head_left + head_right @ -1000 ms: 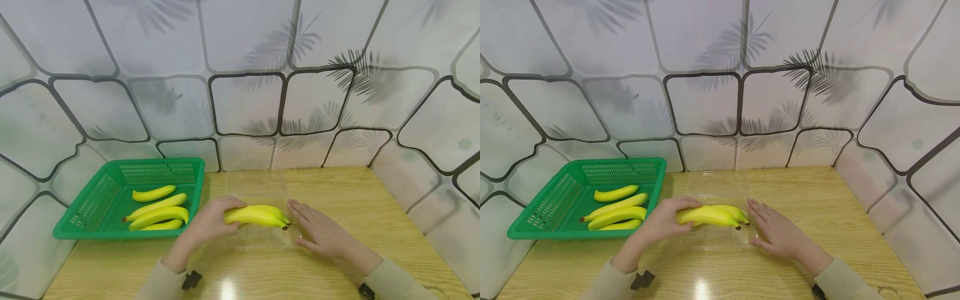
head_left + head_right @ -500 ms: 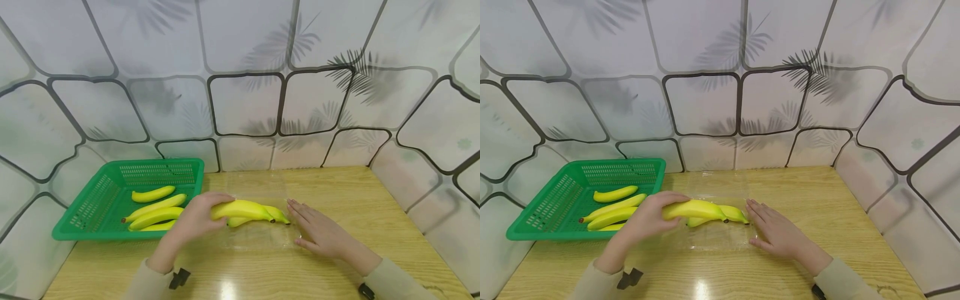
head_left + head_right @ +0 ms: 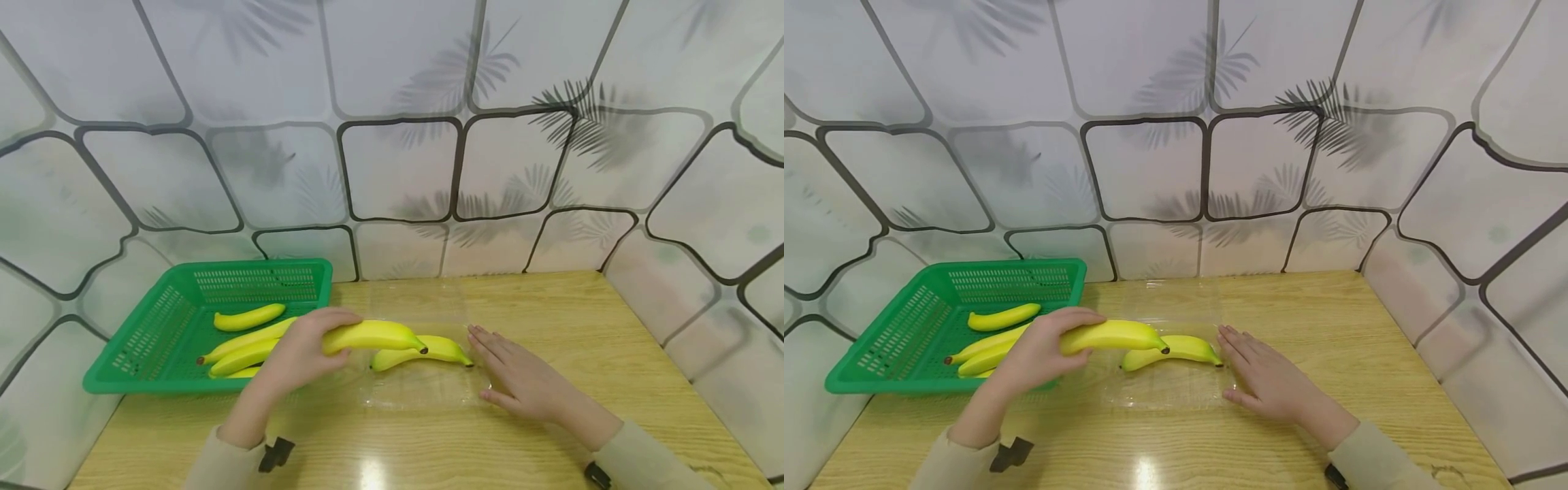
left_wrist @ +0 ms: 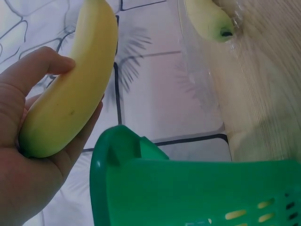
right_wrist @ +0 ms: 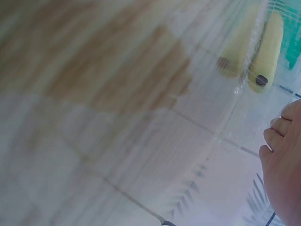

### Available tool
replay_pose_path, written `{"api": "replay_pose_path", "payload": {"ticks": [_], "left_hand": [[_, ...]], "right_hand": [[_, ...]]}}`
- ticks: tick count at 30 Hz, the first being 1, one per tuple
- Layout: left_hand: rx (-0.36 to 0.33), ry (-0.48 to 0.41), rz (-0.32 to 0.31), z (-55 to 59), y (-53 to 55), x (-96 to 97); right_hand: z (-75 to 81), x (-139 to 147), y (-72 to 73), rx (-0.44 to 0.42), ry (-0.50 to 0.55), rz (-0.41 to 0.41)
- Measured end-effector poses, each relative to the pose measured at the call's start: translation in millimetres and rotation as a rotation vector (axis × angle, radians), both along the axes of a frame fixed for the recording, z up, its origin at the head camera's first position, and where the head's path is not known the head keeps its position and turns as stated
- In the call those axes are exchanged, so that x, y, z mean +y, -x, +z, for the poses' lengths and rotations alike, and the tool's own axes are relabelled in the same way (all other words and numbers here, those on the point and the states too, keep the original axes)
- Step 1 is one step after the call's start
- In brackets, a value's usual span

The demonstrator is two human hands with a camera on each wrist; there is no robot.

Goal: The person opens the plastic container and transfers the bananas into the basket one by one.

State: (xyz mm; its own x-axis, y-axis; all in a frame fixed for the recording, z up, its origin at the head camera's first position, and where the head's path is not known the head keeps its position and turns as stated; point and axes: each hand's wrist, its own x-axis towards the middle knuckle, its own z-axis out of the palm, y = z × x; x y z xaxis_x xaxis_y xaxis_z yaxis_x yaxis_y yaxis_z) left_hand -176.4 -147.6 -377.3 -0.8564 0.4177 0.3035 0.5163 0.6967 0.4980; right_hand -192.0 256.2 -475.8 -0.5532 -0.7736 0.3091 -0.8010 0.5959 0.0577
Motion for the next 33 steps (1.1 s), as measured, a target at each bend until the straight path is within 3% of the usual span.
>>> {"api": "replay_pose_path", "payload": {"ticks": [15, 33], "left_hand": [[0.031, 0.013, 0.063, -0.5, -4.9, -24.3], [0.013, -0.023, 0.164, 0.8, -13.9, -65.1]], "right_hand": [[-1.1, 0, 1.1, 0.008, 0.010, 0.013], [1.0, 1, -0.4, -0.026, 0.001, -0.012]]}}
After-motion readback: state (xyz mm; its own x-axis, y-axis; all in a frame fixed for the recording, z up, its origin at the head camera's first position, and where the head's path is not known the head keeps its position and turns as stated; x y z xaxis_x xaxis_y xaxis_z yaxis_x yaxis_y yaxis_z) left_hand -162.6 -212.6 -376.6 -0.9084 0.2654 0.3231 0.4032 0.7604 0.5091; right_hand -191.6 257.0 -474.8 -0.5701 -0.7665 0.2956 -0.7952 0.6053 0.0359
